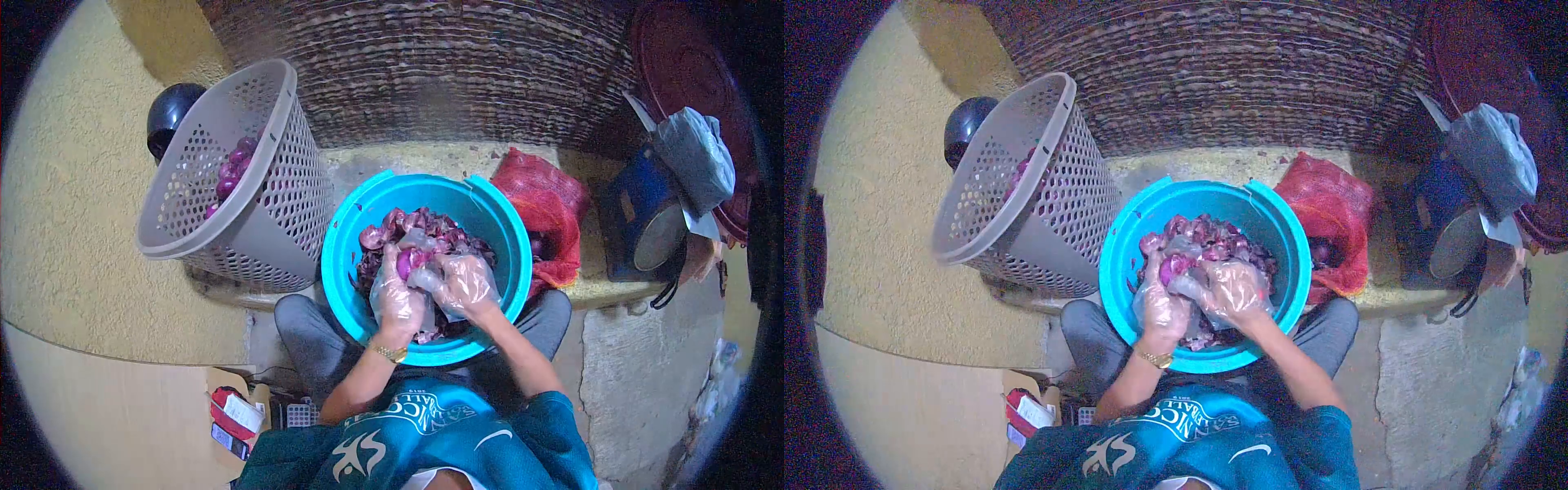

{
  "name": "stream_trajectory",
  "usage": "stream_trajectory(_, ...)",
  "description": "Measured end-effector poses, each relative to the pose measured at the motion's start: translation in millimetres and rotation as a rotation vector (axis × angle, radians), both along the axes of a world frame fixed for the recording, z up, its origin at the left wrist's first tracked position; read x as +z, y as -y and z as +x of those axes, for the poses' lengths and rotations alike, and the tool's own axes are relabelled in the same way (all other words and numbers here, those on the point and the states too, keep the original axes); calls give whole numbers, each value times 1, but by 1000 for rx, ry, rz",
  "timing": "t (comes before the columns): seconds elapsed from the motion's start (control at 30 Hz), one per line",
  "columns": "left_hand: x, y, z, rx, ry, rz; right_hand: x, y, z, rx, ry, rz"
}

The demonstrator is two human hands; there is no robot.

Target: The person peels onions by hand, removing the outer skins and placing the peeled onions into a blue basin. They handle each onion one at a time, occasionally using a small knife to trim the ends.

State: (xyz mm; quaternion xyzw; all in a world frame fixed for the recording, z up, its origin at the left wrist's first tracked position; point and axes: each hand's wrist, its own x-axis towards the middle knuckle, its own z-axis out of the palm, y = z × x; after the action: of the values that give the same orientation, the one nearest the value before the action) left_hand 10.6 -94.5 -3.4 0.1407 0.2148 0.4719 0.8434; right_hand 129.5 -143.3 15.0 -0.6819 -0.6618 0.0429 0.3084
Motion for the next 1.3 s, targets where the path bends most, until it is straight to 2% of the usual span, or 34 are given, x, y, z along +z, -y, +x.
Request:
stream_trajectory(0.07,2,3,9,321,-318,122,-4,-1,-4,11,-82,-51)
stream_trajectory(0.2,13,9,16,416,-247,136,-13,-5,-15,9,-272,18)
stream_trajectory(0.23,10,6,16,417,-247,137,-5,-1,-14,16,-338,-87)
stream_trajectory(0.33,7,-4,9,341,-143,92,10,1,-16,-25,-352,-136)
stream_trajectory(0.4,12,-10,-2,186,-28,-111,8,3,-10,-36,-337,-106)
stream_trajectory(0.43,1,-19,-6,185,-12,-140,9,5,-5,-48,-322,-76)
stream_trajectory(0.47,-11,-21,-11,187,-12,-141,14,7,3,-76,-174,-138)
stream_trajectory(0.53,-9,-22,-20,115,57,-5,23,8,15,-136,-105,-132)
stream_trajectory(0.57,-15,-26,-26,86,84,-76,32,9,22,-82,-60,-172)
stream_trajectory(0.6,-17,-26,-30,87,84,-76,41,13,26,-37,56,-74)
stream_trajectory(0.67,-21,-26,-35,44,127,-136,32,11,38,-167,118,-245)
stream_trajectory(0.7,-20,-25,-36,44,127,-137,37,11,39,-167,119,-246)
stream_trajectory(0.77,-19,-24,-37,11,178,-171,48,12,39,-243,84,-466)
stream_trajectory(0.8,-19,-22,-37,11,178,-171,47,13,37,-242,85,-466)
stream_trajectory(0.9,-15,-18,-37,-13,73,-98,43,16,29,-237,58,-386)
stream_trajectory(0.97,-8,-17,-39,-158,94,33,41,14,21,-140,9,-214)
stream_trajectory(1.0,-11,-18,-40,-157,93,35,39,14,18,-92,-15,-127)
stream_trajectory(1.03,-15,-19,-41,-203,90,58,35,13,15,-75,-125,-11)
stream_trajectory(1.07,-19,-19,-41,-249,87,82,35,12,15,-74,-126,-9)
stream_trajectory(1.13,1,-12,-39,-237,1,161,41,10,15,30,-307,42)
stream_trajectory(1.17,6,-10,-38,-230,-55,240,41,10,17,29,-306,41)
stream_trajectory(1.2,10,-8,-38,-221,-112,318,41,10,20,43,-169,0)
stream_trajectory(1.23,12,-7,-37,-183,-186,281,41,9,21,56,-32,-40)
stream_trajectory(1.3,9,-8,-40,-217,-243,324,44,7,21,68,-25,-28)
